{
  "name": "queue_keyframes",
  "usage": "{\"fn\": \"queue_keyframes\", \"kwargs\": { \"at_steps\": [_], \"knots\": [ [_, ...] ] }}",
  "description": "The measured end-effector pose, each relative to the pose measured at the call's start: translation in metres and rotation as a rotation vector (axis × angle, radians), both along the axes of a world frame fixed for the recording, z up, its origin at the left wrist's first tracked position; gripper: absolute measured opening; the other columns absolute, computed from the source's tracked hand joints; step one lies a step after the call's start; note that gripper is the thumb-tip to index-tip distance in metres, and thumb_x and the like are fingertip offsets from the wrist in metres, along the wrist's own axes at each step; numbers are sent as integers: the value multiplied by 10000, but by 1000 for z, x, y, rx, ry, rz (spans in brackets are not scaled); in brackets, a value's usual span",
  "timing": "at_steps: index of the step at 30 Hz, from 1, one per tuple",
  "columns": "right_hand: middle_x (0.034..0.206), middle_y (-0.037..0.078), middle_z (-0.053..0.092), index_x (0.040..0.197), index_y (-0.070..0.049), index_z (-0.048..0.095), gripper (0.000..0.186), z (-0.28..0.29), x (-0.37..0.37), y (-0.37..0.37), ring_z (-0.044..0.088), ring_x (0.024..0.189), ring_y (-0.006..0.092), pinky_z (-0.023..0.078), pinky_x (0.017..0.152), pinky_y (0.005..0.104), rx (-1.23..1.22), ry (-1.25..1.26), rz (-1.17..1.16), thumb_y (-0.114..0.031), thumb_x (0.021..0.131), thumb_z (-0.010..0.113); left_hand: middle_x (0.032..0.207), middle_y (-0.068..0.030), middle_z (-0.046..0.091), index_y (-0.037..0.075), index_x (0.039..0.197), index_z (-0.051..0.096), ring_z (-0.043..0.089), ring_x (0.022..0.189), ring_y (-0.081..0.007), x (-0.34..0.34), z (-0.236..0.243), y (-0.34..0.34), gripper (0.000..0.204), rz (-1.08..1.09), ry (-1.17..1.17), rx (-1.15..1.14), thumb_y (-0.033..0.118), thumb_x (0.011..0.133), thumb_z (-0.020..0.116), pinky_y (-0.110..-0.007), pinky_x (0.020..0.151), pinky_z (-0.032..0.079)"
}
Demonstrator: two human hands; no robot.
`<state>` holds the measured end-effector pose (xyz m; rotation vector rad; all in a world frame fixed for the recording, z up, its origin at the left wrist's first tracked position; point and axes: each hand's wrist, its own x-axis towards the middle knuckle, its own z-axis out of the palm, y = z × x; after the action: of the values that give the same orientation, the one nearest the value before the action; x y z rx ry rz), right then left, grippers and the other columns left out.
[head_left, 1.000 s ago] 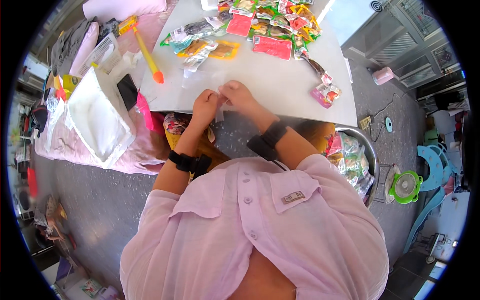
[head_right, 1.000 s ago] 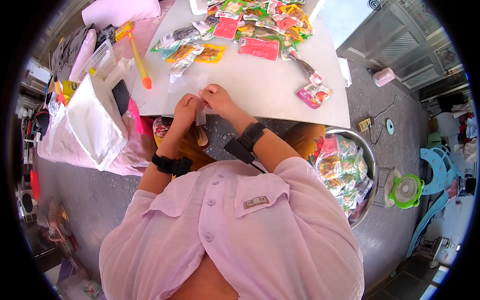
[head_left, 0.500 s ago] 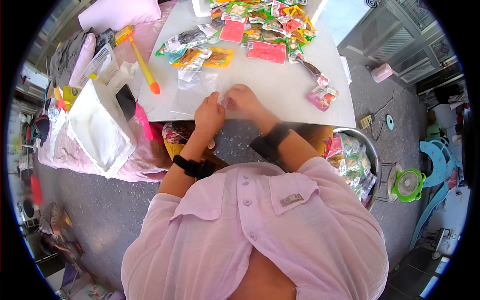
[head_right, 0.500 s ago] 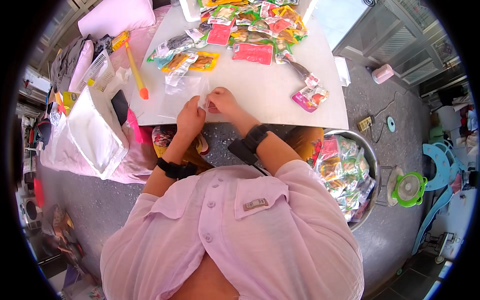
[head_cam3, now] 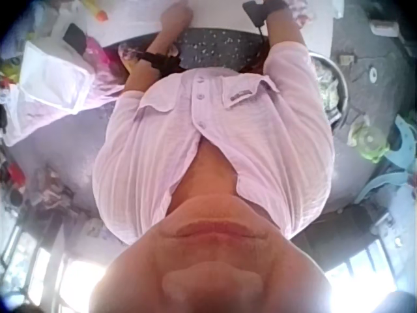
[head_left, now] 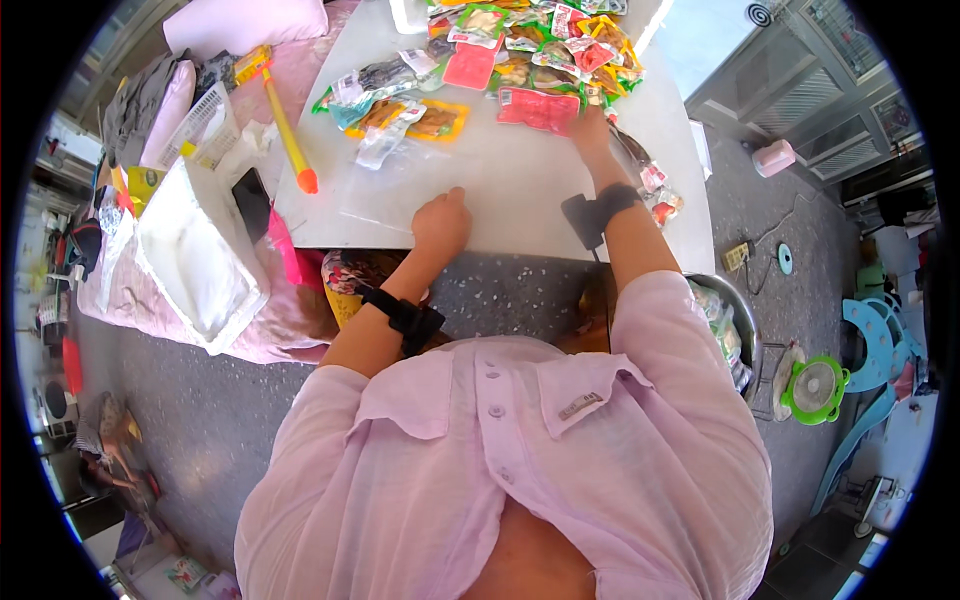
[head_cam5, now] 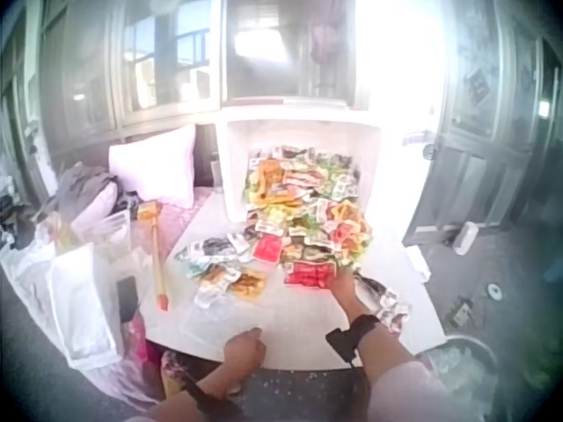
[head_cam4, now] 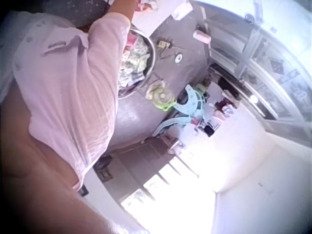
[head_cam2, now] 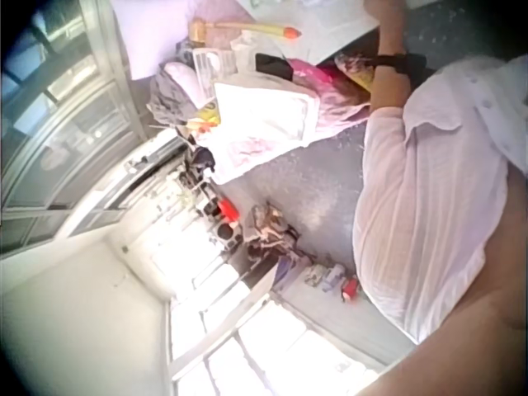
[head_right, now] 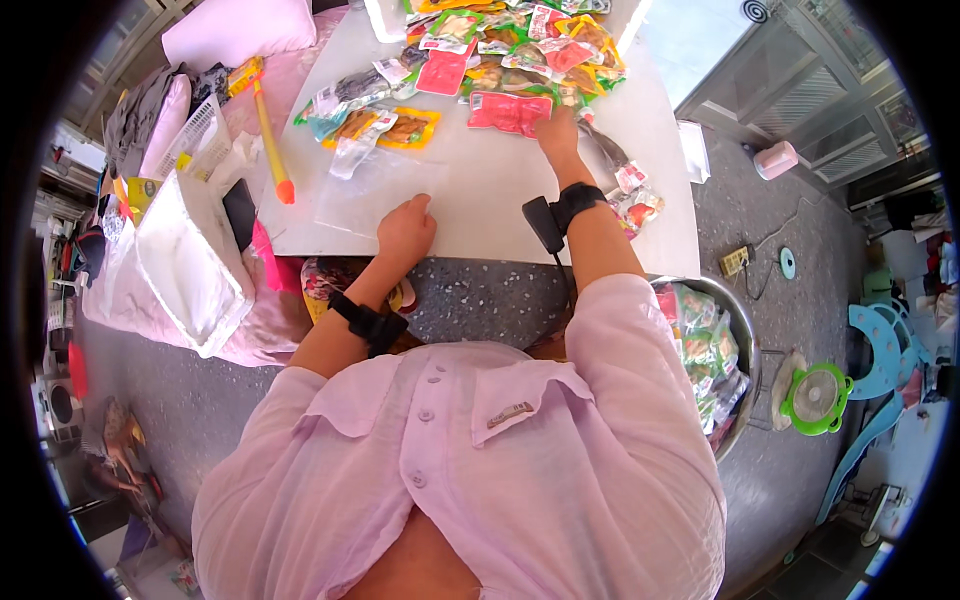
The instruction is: Packing small colored product pouches into a larger clear plastic bag.
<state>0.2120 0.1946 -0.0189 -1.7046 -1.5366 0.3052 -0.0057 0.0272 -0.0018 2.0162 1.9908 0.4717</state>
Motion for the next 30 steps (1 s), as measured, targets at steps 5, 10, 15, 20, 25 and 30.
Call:
{"fn": "queue_keyframes", "kwargs": {
  "at_steps": [5, 10, 15, 20, 25, 30],
  "knots": [
    [788, 198, 515, 800, 54, 450, 327, 1, -14, 6, 514, 706, 298, 409, 590, 357, -152, 83, -16, -185, 599, 545, 742, -148, 535, 52, 885, 465, 512, 693, -296, -1, -1, -1, 226, 5, 5, -16, 125, 674, 433, -394, 608, 398],
    [771, 114, 537, 782, 22, 478, 242, 5, -27, -12, 541, 665, 185, 435, 550, 299, -310, 483, 196, -168, 651, 550, 757, -150, 538, 54, 892, 461, 515, 705, -295, 1, 1, -1, 231, 5, 10, -38, 129, 675, 434, -392, 614, 399],
    [748, 55, 530, 826, -3, 484, 125, 33, -25, -61, 531, 633, 147, 439, 518, 256, -187, 1228, 404, -40, 708, 470, 811, -155, 538, 52, 919, 453, 512, 754, -295, 3, -1, 1, 258, 20, -62, -72, 147, 681, 422, -385, 642, 396],
    [752, 70, 534, 818, 8, 481, 100, 50, -13, -128, 526, 635, 134, 435, 555, 233, -171, 1176, 387, -17, 726, 452, 849, -155, 534, 51, 942, 445, 504, 793, -296, 8, 2, 2, 284, 44, -133, -89, 168, 685, 419, -376, 673, 389],
    [727, 62, 537, 795, 2, 482, 70, 48, -17, -166, 520, 634, 114, 428, 568, 222, -143, 807, 349, -16, 737, 445, 869, -156, 527, 55, 965, 447, 502, 812, -287, 17, 2, 2, 304, 48, -186, -57, 187, 691, 430, -367, 683, 388],
    [742, 71, 539, 804, 9, 480, 78, 23, -15, -164, 526, 651, 130, 439, 595, 239, -315, 1155, 400, -18, 749, 433, 845, -149, 532, 56, 968, 449, 508, 792, -277, 23, 5, -2, 302, 44, -221, -65, 184, 696, 431, -358, 675, 390]
  ]
}}
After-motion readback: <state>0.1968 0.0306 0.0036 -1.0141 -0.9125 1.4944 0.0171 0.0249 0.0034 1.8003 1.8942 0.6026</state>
